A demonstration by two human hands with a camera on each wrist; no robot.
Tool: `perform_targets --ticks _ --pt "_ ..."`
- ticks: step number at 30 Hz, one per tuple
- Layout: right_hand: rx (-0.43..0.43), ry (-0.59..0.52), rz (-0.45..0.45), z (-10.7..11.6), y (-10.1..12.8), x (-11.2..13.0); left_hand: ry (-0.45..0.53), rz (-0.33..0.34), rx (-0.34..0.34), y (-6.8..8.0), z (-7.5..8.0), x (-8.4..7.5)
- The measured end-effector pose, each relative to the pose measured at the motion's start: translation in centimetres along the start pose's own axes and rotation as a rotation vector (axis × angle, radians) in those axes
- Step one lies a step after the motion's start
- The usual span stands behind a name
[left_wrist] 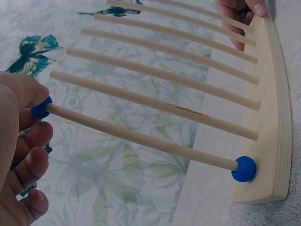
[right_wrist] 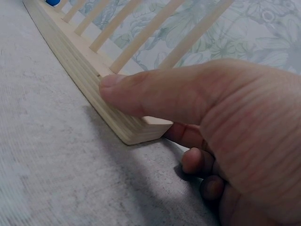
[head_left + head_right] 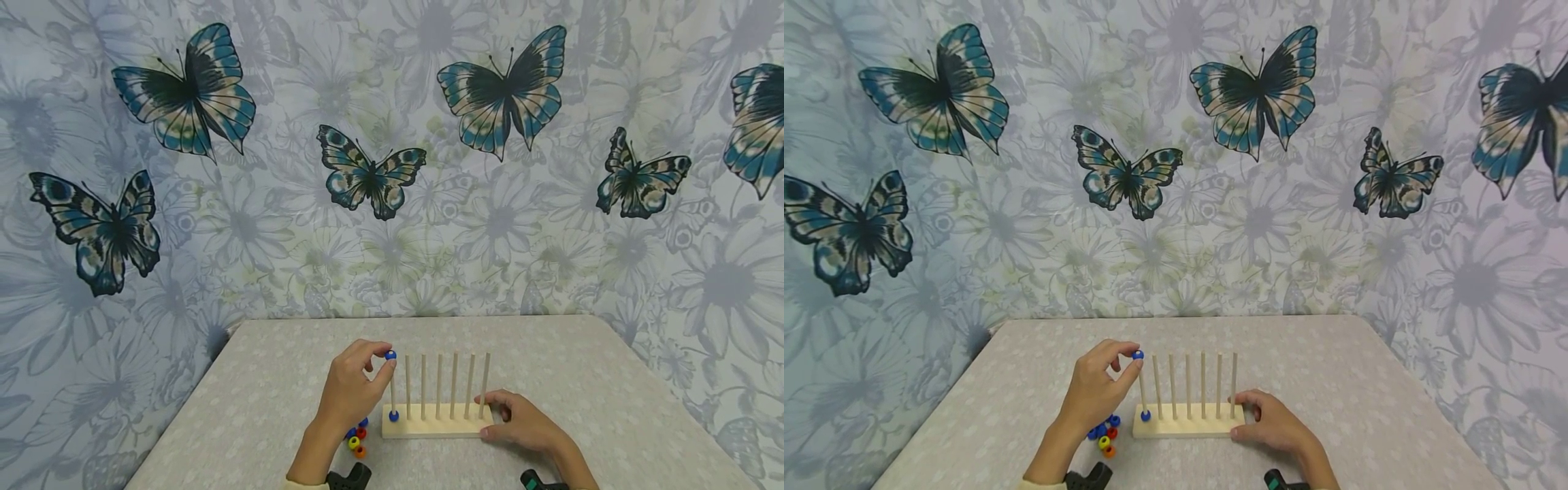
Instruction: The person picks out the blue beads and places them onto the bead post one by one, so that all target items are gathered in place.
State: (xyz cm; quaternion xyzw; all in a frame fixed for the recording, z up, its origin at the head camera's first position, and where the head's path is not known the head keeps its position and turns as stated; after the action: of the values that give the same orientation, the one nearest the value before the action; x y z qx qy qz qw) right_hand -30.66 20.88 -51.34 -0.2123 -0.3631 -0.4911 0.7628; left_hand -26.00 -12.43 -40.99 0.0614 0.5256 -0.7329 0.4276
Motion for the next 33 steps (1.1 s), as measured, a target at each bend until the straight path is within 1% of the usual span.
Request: perform_targets --ticks 6,13,16,19,25,33 --pt "0.007 -0.01 0.006 0.1 0.1 0.3 0.004 0.0 -0.003 0.0 0.0 0.1" --pt "0.008 -0.009 0.007 0.1 0.1 0.4 0.005 0.018 -0.003 0.0 0.2 0.0" --pt "0.006 -0.003 0.011 0.0 0.1 0.4 -0.001 0.011 -0.011 -0.1 0.4 0.0" --pt "0.004 0.003 0.012 0.0 0.1 0.4 -0.004 -0.012 -0.03 -0.1 0.6 -0.1" --pt "0.004 0.02 0.006 0.0 0.1 0.5 0.009 -0.081 -0.059 -0.3 0.8 -0.3" --pt "-0.002 0.032 0.009 0.1 0.1 0.5 0.025 -0.105 -0.079 -0.3 1.2 -0.6"
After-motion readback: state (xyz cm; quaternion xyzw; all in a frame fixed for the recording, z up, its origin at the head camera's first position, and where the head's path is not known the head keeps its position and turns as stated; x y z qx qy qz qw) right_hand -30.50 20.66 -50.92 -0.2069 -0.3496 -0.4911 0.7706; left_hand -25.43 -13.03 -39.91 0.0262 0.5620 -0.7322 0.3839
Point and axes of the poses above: each hand's wrist, its own y-axis away from the middle knuckle, its own z-axis out of the back of the hand, x = y × z, the point moved 1 cm from there along -y, towards the middle knuckle, and after that the axes turned 9 degrees about y, right-handed, at the moved point
